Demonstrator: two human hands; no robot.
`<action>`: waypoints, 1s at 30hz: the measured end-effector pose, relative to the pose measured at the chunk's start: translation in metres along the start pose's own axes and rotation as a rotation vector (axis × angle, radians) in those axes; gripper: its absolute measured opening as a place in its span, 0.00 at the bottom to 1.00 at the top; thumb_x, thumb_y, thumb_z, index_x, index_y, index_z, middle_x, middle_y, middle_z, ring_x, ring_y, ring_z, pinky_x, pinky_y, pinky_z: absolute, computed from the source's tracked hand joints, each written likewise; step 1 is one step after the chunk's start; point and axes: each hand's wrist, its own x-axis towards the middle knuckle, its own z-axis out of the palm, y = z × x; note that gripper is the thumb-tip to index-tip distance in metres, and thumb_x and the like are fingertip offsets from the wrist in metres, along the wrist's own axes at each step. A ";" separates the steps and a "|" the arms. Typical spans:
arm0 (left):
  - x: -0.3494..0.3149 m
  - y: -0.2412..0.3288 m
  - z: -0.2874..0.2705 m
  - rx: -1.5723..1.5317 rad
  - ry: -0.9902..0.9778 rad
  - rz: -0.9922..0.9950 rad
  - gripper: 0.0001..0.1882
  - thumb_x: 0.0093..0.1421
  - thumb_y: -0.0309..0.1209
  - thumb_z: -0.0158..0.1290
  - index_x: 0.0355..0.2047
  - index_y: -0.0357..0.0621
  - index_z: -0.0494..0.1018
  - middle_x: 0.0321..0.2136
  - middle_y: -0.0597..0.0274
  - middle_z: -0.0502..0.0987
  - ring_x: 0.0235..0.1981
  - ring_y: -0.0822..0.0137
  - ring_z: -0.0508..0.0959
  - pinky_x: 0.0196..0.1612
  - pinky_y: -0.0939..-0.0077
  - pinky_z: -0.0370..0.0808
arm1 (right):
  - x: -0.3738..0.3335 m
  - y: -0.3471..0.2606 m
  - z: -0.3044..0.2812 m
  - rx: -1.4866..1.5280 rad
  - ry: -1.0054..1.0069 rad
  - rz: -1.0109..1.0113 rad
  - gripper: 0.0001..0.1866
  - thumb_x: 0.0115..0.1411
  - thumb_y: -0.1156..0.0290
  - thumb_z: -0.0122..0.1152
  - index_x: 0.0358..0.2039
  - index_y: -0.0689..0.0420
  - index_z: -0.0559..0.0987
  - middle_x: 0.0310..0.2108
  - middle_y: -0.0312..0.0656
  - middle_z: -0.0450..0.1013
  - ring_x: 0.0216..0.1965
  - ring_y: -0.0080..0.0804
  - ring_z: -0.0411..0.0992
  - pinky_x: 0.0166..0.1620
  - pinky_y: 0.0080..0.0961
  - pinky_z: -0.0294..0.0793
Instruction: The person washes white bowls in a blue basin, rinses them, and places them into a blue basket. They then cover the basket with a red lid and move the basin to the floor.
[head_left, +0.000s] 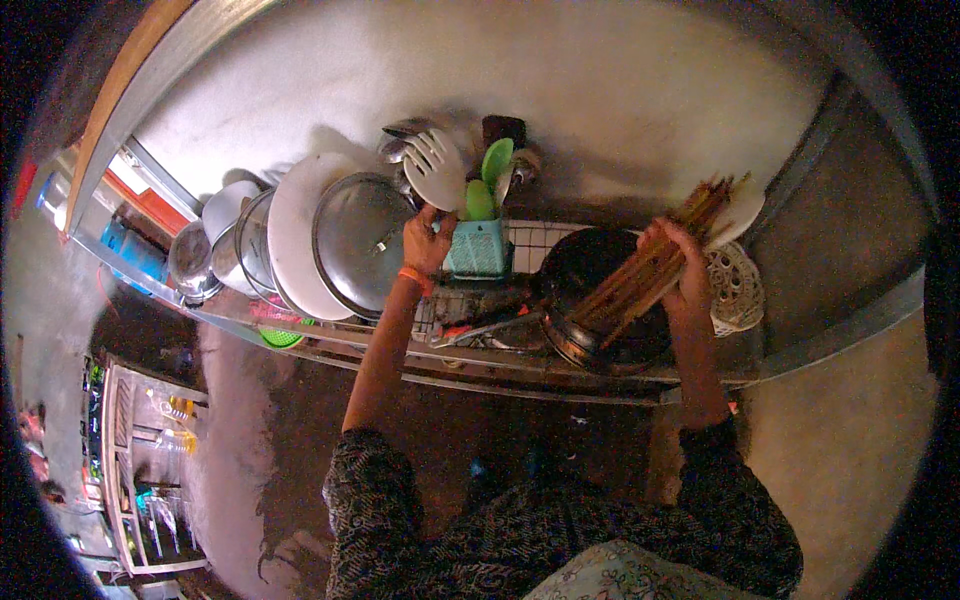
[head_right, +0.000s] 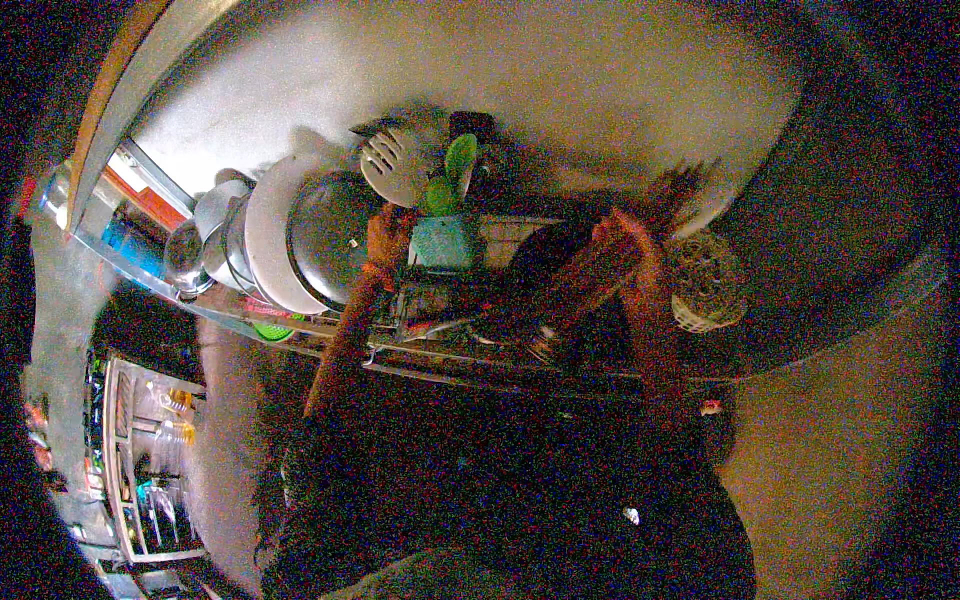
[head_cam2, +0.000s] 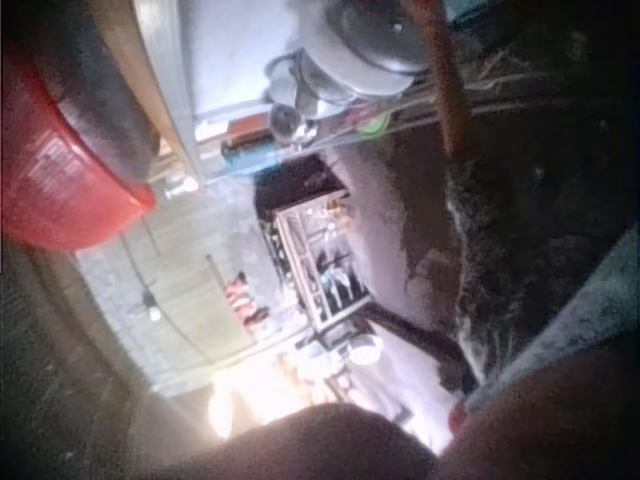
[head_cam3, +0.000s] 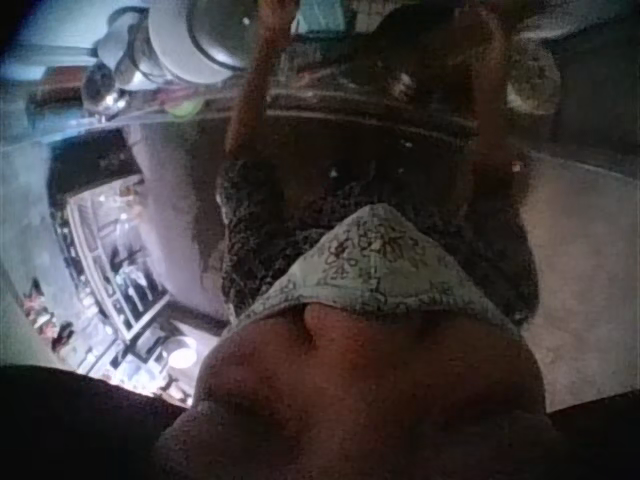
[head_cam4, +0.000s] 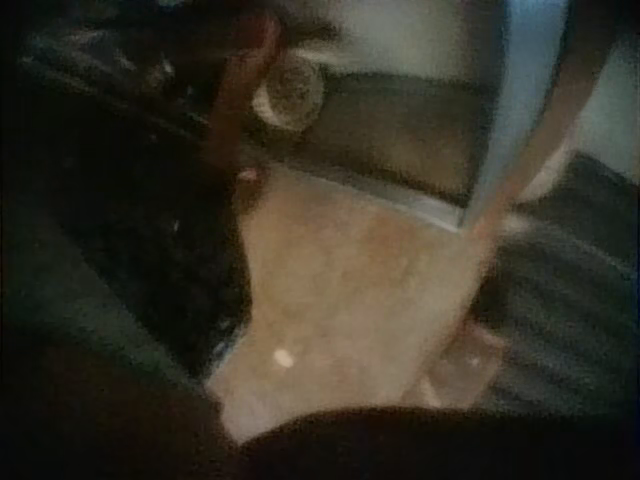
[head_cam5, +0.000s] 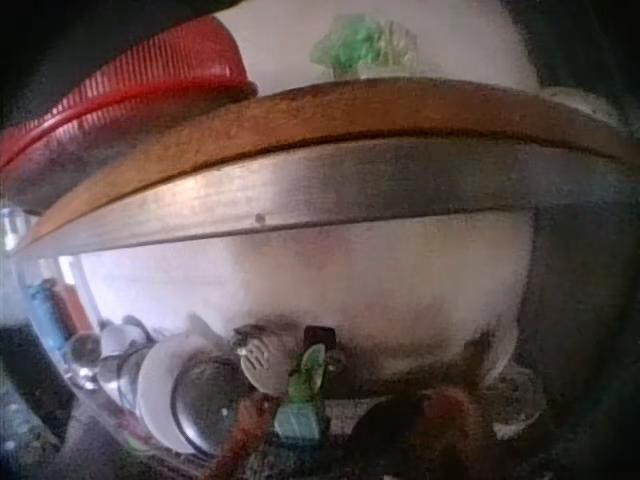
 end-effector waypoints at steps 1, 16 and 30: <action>-0.006 -0.001 -0.004 0.209 -0.216 -0.208 0.14 0.51 0.31 0.57 0.39 0.42 0.74 0.25 0.53 0.78 0.27 0.52 0.77 0.33 0.65 0.74 | 0.006 0.000 0.013 -0.001 -0.038 -0.020 0.12 0.55 0.72 0.61 0.39 0.61 0.74 0.35 0.41 0.73 0.38 0.33 0.73 0.48 0.34 0.74; -0.098 0.029 0.005 0.159 0.019 0.210 0.17 0.39 0.17 0.56 0.32 0.46 0.75 0.32 0.59 0.77 0.41 0.52 0.74 0.47 0.61 0.68 | 0.060 0.047 0.218 -0.347 -0.374 -0.731 0.13 0.49 0.79 0.64 0.37 0.62 0.74 0.34 0.40 0.74 0.36 0.29 0.75 0.41 0.27 0.75; -0.160 -0.065 0.073 0.189 -0.239 0.417 0.16 0.43 0.22 0.54 0.35 0.49 0.75 0.38 0.60 0.75 0.46 0.54 0.72 0.48 0.62 0.70 | 0.052 0.123 0.175 -0.801 -0.395 -0.528 0.08 0.50 0.76 0.66 0.31 0.61 0.79 0.28 0.35 0.77 0.29 0.22 0.75 0.35 0.22 0.76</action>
